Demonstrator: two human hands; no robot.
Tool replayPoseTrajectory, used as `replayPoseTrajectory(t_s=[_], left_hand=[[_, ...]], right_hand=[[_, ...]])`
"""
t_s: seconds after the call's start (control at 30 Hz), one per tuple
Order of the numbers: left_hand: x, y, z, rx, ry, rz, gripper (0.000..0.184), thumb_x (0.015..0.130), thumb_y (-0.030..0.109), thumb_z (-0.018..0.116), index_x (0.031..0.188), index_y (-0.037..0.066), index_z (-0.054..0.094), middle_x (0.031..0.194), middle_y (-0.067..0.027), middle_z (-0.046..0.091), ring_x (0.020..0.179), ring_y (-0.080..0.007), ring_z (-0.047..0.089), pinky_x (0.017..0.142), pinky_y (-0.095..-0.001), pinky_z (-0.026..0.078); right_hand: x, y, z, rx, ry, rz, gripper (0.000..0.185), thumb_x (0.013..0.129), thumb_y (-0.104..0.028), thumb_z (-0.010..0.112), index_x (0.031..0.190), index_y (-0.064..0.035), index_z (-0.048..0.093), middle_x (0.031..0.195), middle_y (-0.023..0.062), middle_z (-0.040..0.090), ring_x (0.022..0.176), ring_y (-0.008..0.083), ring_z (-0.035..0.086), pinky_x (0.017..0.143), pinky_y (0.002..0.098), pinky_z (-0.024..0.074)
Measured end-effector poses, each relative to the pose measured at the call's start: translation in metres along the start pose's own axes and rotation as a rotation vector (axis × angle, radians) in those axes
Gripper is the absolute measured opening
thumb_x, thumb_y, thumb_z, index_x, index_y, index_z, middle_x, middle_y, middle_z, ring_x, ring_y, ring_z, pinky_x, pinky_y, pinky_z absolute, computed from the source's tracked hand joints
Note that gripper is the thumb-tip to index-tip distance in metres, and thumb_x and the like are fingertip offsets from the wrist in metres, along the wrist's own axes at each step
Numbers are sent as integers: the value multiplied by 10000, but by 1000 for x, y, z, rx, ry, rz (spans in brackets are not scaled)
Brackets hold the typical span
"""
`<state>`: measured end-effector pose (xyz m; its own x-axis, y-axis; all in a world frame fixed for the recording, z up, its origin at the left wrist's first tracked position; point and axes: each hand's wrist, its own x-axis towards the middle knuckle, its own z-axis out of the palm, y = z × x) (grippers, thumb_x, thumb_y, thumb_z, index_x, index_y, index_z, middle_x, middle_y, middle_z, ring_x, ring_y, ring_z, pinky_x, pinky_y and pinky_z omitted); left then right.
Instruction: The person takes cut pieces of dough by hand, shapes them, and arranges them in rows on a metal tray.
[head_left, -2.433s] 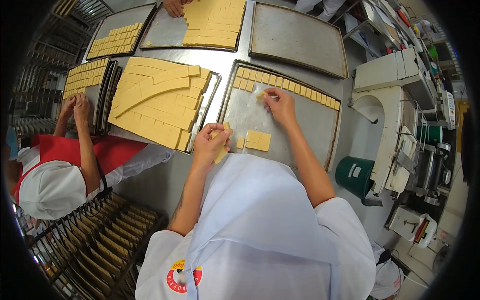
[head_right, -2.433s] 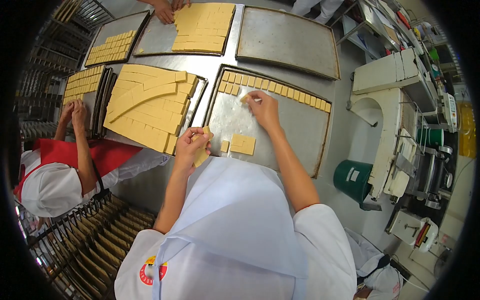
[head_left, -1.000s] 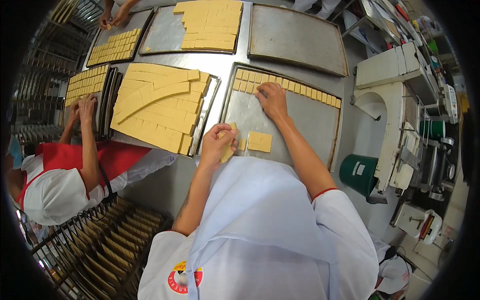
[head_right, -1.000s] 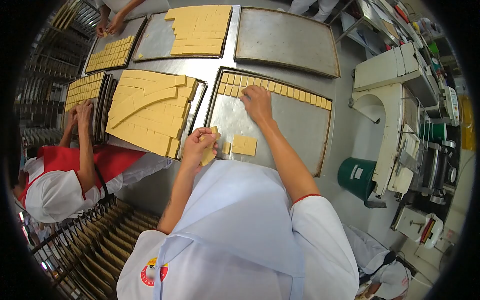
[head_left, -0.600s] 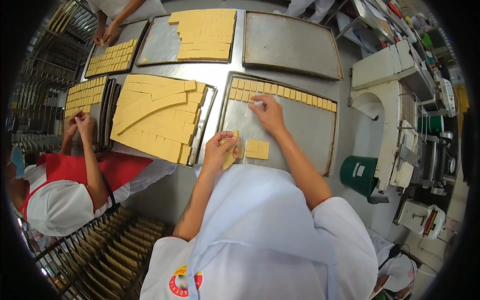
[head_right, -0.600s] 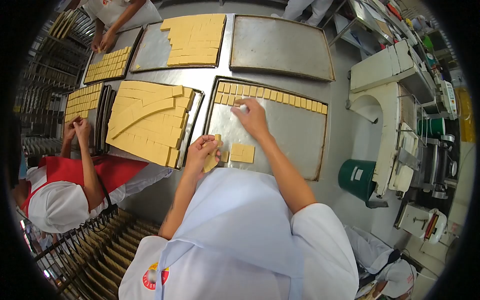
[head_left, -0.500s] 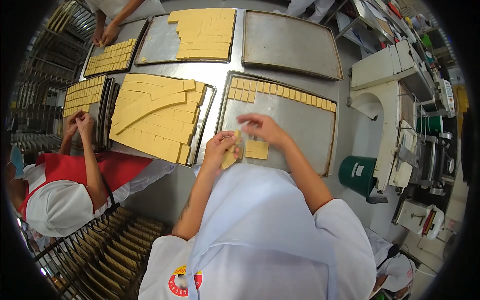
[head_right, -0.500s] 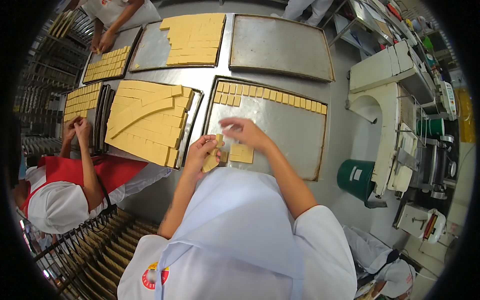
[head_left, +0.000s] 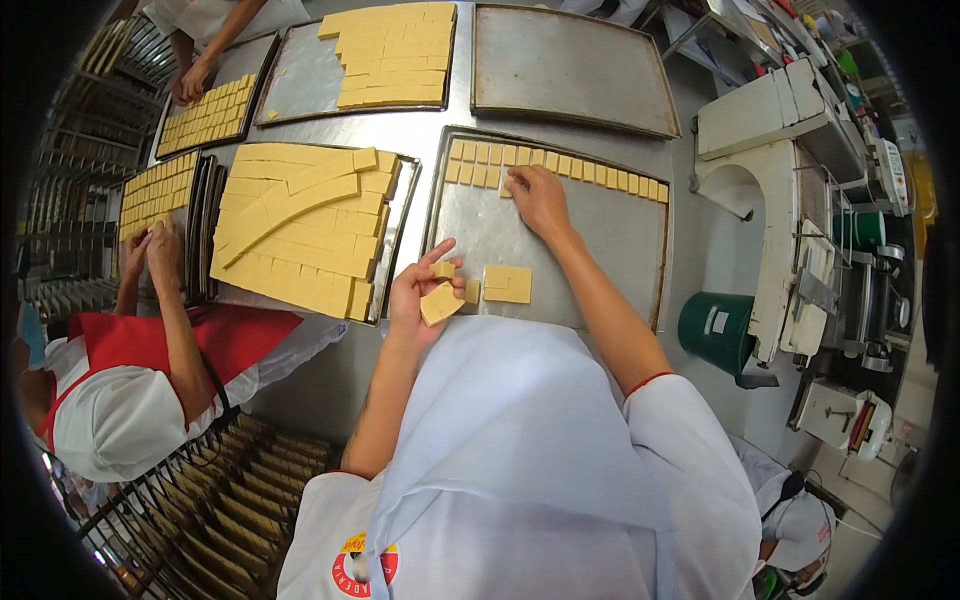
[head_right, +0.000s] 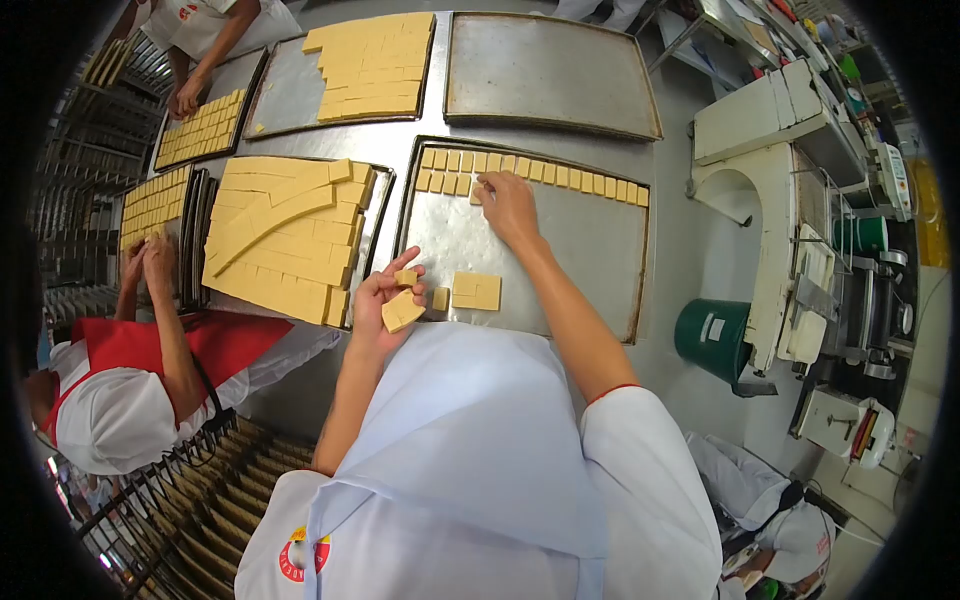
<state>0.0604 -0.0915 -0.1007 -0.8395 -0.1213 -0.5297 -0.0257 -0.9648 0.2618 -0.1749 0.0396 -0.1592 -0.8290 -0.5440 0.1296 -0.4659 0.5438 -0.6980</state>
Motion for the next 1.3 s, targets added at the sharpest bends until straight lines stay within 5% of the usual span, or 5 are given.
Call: replayPoseTrajectory(t_s=[0.33,0.7,1.13,1.23,1.3], left_hand=[[-11,1,-17,181,173,90,508,964,92,545,1451,38,409,1130,-172,627,772,-181,613,683,-319,557],[-15,6,9,236,121,216,550,919,83,545,1451,6,431,950,-99,605,742,-159,611,658,-307,548],[-17,1,13,348,204,261,444,916,88,641,1312,16,454,1024,-135,643,856,-214,682,622,-303,566],[-14,0,16,410,187,275,469,907,73,657,1325,1,456,1023,-131,643,865,-211,684,622,-297,564],[-12,-1,15,457,162,296,487,897,50,666,1334,-9,457,1016,-126,643,872,-207,685,622,-293,563]], right_hand=[[-12,-3,-4,-165,-65,-96,238,843,-177,704,1063,-87,719,1063,85,690,1069,273,598,912,426,413],[-9,0,2,-157,-11,-115,246,824,-139,725,1064,-84,722,1061,84,692,1048,269,604,899,407,413],[-8,0,4,-141,-11,-92,265,830,-161,721,1086,-91,720,1074,83,687,1072,269,599,916,417,400],[-9,-2,1,-166,0,-120,273,831,-167,724,1091,-85,717,1090,90,686,1037,278,614,890,420,441],[-12,-14,-7,-4,-5,-82,276,846,-161,729,1105,-66,714,1060,65,686,882,219,631,786,369,479]])
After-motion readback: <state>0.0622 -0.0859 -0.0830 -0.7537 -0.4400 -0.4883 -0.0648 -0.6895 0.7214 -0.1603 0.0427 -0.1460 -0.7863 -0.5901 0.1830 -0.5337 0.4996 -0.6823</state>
